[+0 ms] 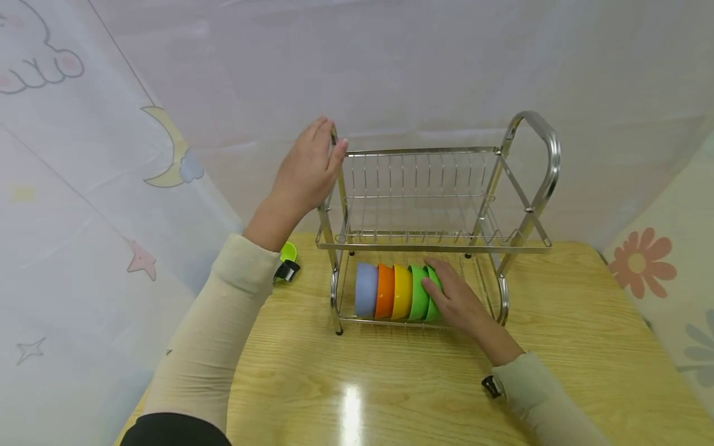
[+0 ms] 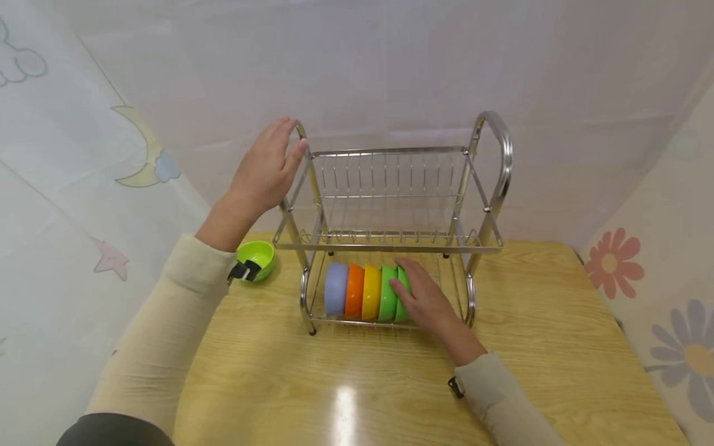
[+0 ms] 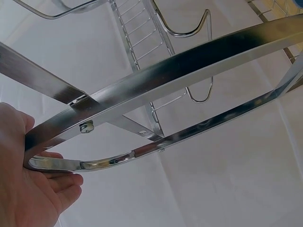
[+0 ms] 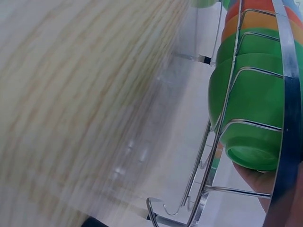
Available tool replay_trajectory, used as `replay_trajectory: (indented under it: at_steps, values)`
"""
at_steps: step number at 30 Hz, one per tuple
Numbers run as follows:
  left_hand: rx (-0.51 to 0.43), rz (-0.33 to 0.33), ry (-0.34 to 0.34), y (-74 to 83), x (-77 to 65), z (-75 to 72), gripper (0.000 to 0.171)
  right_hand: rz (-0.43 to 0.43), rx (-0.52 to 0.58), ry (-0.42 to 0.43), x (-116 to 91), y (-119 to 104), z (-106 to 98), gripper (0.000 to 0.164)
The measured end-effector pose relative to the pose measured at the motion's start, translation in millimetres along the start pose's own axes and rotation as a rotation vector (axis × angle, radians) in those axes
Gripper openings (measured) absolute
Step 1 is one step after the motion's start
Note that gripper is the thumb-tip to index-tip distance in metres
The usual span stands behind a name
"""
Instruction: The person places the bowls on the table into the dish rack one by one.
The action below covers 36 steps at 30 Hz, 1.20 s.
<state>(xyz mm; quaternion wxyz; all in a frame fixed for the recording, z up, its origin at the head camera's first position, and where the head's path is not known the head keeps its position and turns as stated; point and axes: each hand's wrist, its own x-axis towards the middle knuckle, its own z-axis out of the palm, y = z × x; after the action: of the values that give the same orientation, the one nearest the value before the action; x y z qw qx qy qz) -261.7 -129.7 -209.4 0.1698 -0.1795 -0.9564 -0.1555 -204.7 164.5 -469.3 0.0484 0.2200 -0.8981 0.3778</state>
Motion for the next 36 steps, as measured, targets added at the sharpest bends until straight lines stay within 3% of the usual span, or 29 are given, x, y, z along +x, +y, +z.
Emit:
replay_trajectory:
  at_steps: [14,26,36]
  values:
    - [-0.013,0.013,0.009,-0.6,2.3,4.7,0.069,-0.045,-0.015,0.085,-5,-12,-16,0.050]
    - [-0.007,0.018,-0.006,-2.0,-0.6,6.6,0.071,-0.224,-0.115,0.167,-17,-34,-39,0.043]
    - [-0.022,0.040,0.006,-6.0,-3.9,7.1,0.074,-0.485,-0.145,0.310,-34,-67,-66,0.041]
